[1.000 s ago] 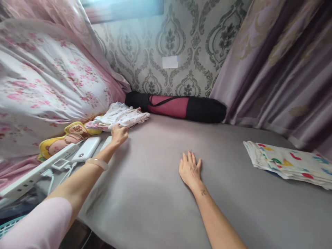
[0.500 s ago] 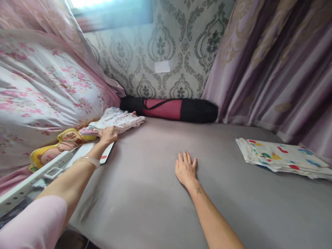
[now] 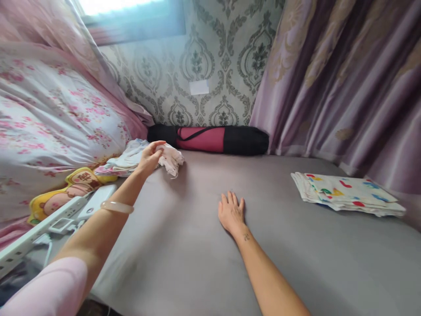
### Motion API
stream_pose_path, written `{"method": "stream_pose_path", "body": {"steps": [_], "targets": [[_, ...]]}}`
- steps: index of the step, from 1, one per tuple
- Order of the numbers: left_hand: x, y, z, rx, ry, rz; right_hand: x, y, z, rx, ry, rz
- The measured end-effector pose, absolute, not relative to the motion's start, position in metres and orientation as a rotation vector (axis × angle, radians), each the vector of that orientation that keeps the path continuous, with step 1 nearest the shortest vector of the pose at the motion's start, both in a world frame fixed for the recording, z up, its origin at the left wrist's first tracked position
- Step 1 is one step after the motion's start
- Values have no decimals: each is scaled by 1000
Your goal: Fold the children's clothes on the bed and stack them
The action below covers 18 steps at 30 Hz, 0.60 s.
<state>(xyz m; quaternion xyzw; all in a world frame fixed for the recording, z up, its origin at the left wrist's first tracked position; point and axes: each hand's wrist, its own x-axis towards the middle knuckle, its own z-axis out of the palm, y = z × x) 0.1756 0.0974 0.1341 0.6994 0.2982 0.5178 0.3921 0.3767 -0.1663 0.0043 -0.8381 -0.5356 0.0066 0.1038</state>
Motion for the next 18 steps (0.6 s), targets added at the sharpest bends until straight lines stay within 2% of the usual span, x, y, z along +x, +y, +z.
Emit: {"method": "stream_pose_path", "body": {"steps": [9,18], "targets": [[209,37,150,1386,430,1083,382,-170,4,-2360,-1537,67],[225,-10,168,1478,276,849,380,-173,40,-1689,-1420,19]]}}
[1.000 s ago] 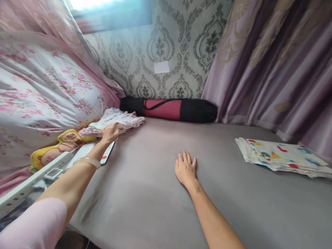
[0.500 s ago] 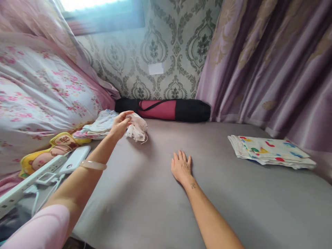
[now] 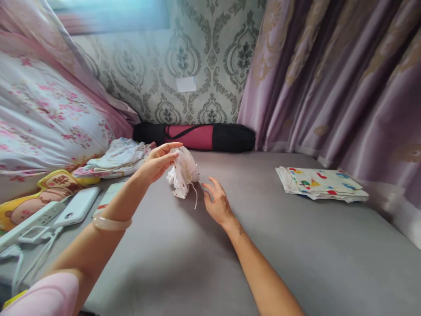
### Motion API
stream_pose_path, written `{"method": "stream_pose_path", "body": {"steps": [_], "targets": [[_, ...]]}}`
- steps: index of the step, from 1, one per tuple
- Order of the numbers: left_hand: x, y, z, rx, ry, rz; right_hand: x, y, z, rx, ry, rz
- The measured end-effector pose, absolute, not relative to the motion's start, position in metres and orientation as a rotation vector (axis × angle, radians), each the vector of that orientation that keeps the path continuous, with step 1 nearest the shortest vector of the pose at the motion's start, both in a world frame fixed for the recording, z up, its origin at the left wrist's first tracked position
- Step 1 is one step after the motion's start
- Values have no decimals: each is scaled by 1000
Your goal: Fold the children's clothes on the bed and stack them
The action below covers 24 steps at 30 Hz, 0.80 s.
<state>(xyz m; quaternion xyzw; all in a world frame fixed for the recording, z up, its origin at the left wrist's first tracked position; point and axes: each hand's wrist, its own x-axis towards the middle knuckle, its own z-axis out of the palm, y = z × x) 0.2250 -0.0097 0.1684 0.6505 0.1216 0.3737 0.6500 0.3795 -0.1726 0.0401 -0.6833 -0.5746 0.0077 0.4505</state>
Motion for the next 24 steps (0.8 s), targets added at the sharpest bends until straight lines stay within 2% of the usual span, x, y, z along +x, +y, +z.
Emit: {"method": "stream_pose_path", "body": {"steps": [10,15,19,24], "targets": [[225,-37,179,1644,161,544,376,-177,60,-1549,-1531,138],[216,-28,172,1830,303,630,394,-184,82,-1551,-1160,-19],[218,-23,160,2026,421,696,402,-204,116,-1539,-1089,-180],[237,-30,145,2186,410,760,402,-234,151,-1608,-1035,-82]]}}
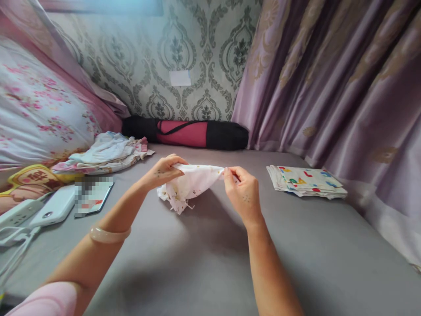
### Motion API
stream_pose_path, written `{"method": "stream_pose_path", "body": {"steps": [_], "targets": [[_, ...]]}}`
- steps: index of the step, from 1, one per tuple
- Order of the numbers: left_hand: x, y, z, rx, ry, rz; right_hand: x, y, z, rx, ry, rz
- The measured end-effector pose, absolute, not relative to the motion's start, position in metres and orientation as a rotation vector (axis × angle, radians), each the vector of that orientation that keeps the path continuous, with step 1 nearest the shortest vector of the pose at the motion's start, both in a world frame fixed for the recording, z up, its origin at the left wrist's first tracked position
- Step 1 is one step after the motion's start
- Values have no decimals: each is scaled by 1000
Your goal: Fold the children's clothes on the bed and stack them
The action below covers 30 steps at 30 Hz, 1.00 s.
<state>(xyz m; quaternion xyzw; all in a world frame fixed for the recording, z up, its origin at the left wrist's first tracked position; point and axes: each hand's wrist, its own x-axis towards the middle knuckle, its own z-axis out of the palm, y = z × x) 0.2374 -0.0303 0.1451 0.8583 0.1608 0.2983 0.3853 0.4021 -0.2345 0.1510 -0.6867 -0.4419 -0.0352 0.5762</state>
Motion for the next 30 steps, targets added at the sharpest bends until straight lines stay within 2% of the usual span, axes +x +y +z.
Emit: {"method": "stream_pose_path", "body": {"steps": [5,15,19,24,30], "targets": [[257,-51,130,2104,325,646,423,-253,154,-1753,-1058,185],[283,-67,76,1701,227,327,480,-249,107,-2083,-1143,633],[286,-68,67,1674,263,286,481,-249,103,-2132,-1370,653],[285,-72,69,1623,229,189,456,-227,105,-1867,-1443,448],[283,-70,74,1589,341,218,433,-206,96,-1557,-1387,722]]}}
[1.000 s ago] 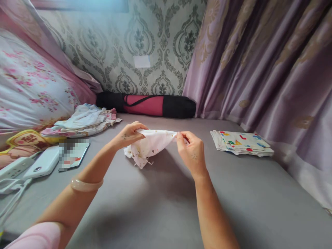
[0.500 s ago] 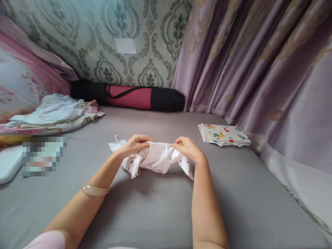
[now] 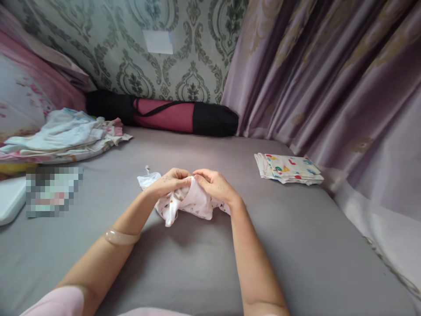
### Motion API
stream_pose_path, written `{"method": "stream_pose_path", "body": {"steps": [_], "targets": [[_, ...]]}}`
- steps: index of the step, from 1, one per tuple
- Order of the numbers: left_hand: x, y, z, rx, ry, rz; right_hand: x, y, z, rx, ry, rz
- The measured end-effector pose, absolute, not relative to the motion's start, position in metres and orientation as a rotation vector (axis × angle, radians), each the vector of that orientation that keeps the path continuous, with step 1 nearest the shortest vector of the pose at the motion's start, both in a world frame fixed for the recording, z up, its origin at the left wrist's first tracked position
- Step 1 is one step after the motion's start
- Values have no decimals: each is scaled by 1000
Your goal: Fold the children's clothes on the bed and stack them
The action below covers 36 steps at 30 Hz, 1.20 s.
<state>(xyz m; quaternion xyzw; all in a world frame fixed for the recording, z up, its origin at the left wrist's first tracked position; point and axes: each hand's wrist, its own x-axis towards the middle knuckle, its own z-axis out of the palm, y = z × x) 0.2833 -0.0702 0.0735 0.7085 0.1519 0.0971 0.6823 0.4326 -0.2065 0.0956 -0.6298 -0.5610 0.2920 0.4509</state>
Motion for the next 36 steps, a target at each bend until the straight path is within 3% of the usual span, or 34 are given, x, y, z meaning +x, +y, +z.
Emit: {"method": "stream_pose_path", "body": {"steps": [8,12,17,27,36], "targets": [[281,-67,85,1631,449,455,434,-206,91,-1555,-1331,697],[273,-69,101,1842,543,632,437,-203,92,-1609,-1126,465],[266,-92,122,2169,582,589,447,-207,97,-1655,-889,278],[298,-127,79,2606,841,633,463,-217,104,-1627,-689,142],[291,-121,97,2463,847,802,462,-233,127,-1622,-697,10]]}}
